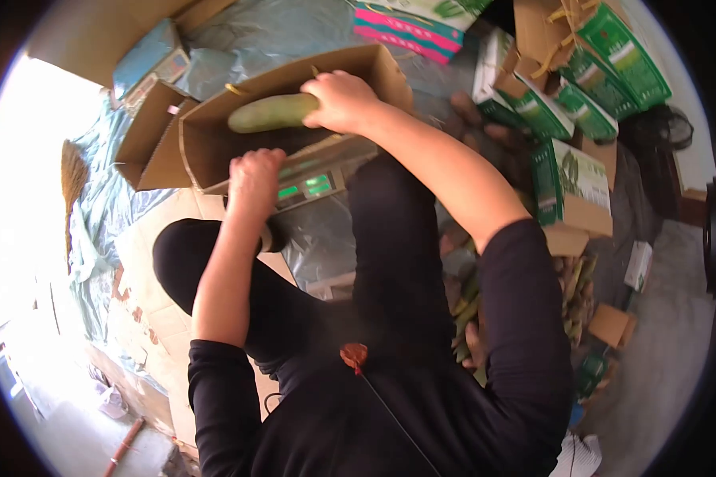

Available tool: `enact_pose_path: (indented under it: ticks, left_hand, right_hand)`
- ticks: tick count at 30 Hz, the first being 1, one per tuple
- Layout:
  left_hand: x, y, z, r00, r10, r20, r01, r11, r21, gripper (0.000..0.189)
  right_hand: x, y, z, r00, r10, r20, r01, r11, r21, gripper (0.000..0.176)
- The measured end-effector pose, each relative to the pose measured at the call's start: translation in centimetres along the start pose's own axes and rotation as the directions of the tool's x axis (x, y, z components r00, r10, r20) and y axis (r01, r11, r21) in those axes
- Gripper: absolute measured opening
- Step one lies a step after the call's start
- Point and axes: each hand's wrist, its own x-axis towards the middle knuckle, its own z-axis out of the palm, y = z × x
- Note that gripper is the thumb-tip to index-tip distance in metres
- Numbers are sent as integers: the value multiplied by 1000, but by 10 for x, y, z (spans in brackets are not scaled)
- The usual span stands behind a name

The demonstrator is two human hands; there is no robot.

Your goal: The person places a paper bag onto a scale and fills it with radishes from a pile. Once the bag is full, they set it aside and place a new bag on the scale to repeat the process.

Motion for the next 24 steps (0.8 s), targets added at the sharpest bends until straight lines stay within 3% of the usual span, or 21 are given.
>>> enact_pose_path:
  ticks: [2, 4, 6, 7, 9, 10, 11, 12, 13, 14, 17, 21, 23, 24]
  left_hand:
    - [2, -1, 0, 999, -15, -32, 14, 999, -50, 15]
    - [1, -1, -2, 998, -22, -53, 16, 995, -103, 16]
    - [2, -2, -3, 996, -10, -86, -3, 990, -142, 16]
    - [4, -4, -1, 996, -8, -84, -1, 994, -114, 16]
    - [3, -4, 1, 998, -8, -64, -1, 989, -145, 17]
    - [4, -6, 2, 998, -6, -69, -6, 987, -164, 18]
    - [4, -4, 0, 998, -6, -65, -4, 988, -156, 19]
    - [3, -3, -1, 998, -10, -65, 0, 989, -145, 21]
    - [3, -4, -1, 998, -5, -56, -4, 988, -153, 25]
    - [3, -3, -1, 998, 6, -58, -15, 988, -151, 25]
    - [4, -4, 3, 998, -26, -59, 18, 989, -144, 25]
    - [3, 4, -6, 998, -34, -59, 25, 989, -148, 26]
    - [2, 3, -5, 997, -40, -63, 27, 981, -194, 25]
    - [2, 2, -6, 997, -51, -65, 38, 982, -184, 25]
  right_hand:
    - [10, 11, 14, 996, -37, -79, 44, 996, 79, 45]
    - [-4, 17, -1, 966, -34, -256, 92, 971, 220, 49]
    - [-38, 29, -31, 980, 88, -181, 26, 838, 545, 50]
    - [-60, 41, -43, 979, 152, -136, -41, 800, 599, 47]
    - [-114, 73, -66, 967, 239, -89, -138, 786, 602, 36]
    - [-147, 83, -77, 923, 365, -118, -269, 835, 480, 35]
    - [-180, 98, -81, 880, 462, -115, -323, 757, 568, 35]
    - [-214, 116, -83, 837, 536, -108, -412, 748, 519, 35]
    - [-251, 139, -76, 788, 603, -128, -454, 708, 541, 35]
    - [-288, 153, -69, 693, 710, -121, -589, 655, 473, 35]
    - [-408, 195, -22, 525, 829, -189, -765, 558, 322, 38]
    - [-528, 197, 39, 288, 951, -112, -957, 288, -24, 37]
    - [-524, 150, 25, -35, 999, 32, -986, -30, -163, 41]
    - [-542, 146, 36, -120, 991, 52, -976, -108, -191, 47]
